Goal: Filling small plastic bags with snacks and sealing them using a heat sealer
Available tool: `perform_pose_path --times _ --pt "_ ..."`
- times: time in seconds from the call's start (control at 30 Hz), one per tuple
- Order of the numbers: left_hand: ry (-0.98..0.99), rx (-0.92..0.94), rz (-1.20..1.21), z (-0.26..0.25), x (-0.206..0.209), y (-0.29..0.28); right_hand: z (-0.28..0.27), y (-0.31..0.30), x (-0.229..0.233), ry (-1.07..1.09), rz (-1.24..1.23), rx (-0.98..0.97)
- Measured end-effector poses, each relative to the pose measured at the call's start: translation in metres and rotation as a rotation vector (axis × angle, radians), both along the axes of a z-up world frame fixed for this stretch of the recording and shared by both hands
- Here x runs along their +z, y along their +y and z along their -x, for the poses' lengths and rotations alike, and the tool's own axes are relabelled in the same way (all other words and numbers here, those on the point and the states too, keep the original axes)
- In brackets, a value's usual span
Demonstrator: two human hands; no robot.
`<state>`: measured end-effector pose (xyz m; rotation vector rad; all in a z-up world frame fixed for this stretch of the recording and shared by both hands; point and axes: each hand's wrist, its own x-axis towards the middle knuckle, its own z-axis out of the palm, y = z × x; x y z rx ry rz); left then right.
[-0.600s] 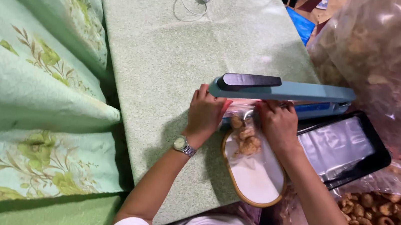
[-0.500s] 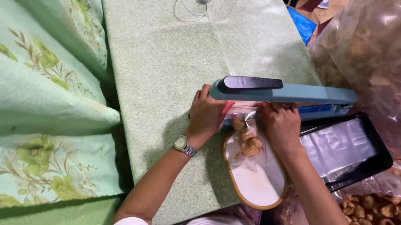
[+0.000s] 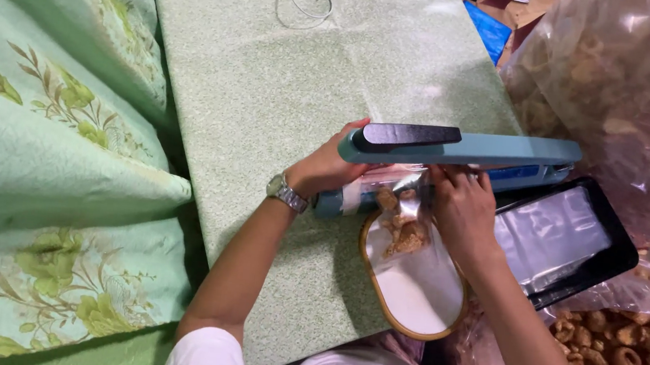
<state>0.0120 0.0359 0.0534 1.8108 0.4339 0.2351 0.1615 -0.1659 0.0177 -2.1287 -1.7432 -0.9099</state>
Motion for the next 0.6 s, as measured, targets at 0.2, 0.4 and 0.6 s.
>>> perform_pose_path --times 0.2,0.4,0.6 --pt "-0.112 -0.414 -0.036 -0.025 -0.023 0.048 0.007 -0.009 0.077 0.436 -0.325 0.310" --pt "0.056 -0.467 -0.264 -0.036 -0.074 0.073 0.014 0.094 0.151 0.970 -0.337 0.420" --pt "0.010 -0.490 0.070 -0.025 -0.047 0.058 0.036 0.122 0.114 0.904 0.318 0.063"
